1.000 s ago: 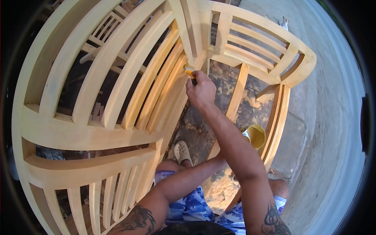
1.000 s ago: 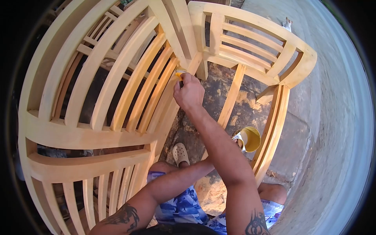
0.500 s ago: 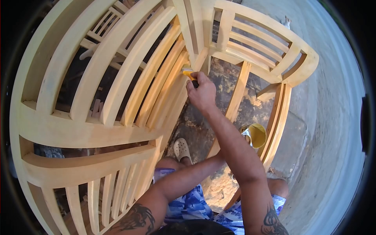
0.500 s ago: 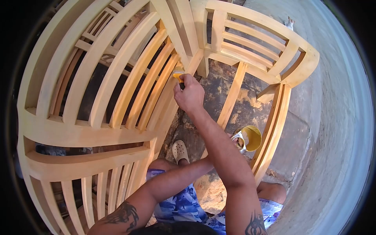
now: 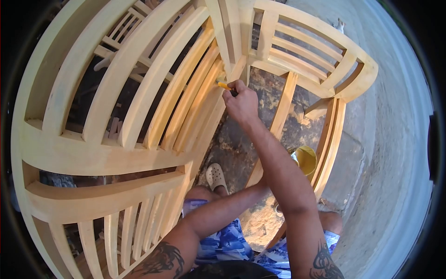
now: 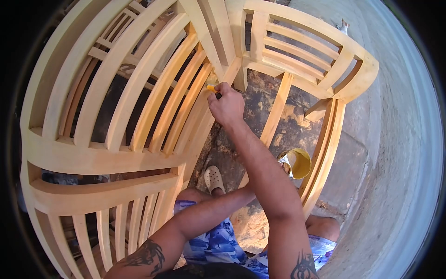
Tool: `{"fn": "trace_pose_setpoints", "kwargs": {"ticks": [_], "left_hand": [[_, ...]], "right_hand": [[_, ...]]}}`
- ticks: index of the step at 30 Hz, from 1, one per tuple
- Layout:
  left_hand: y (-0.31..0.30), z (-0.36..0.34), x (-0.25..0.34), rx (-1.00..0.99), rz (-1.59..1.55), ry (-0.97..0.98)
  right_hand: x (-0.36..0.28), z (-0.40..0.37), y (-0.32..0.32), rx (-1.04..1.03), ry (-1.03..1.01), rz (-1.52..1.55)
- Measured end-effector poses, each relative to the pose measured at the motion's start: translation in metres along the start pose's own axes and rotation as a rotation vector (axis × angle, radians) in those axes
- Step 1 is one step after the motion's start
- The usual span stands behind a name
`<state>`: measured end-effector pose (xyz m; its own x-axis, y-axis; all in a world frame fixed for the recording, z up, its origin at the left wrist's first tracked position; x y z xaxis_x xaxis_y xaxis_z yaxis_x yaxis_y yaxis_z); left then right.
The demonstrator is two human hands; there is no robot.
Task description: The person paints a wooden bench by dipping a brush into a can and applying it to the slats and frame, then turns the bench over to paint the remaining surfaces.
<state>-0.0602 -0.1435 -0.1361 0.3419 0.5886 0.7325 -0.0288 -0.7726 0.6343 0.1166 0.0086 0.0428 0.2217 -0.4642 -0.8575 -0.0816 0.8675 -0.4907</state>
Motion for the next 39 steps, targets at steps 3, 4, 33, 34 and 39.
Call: {"fn": "trace_pose_setpoints", "kwargs": {"ticks": [3, 4, 33, 34, 39], "left_hand": [[-0.003, 0.003, 0.000, 0.006, 0.001, 0.007], [-0.003, 0.003, 0.000, 0.009, 0.006, 0.009], [-0.010, 0.012, -0.006, 0.172, -0.158, 0.029], [-0.008, 0.014, -0.007, 0.176, -0.015, -0.036], [-0.003, 0.007, 0.001, 0.135, -0.028, -0.043]], "right_hand": [[-0.008, 0.004, -0.019, 0.187, -0.058, 0.083], [-0.005, 0.005, -0.010, 0.106, -0.037, 0.062], [-0.016, -0.095, 0.045, -0.659, 0.292, 0.450], [-0.016, -0.099, 0.053, -0.706, 0.246, 0.430], [-0.016, -0.093, 0.053, -0.703, 0.216, 0.351]]}}
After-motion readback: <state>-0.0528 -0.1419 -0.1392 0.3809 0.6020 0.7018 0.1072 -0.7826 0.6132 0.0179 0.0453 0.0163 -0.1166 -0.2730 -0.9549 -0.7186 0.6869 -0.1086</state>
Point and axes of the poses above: each hand's wrist, its own z-axis towards the middle knuckle, its own y-axis out of the palm, x = y × z, the point moved 10 cm from there along z, towards the middle knuckle, and after that the axes turned 2 degrees about -y, right-handed, at the moved point
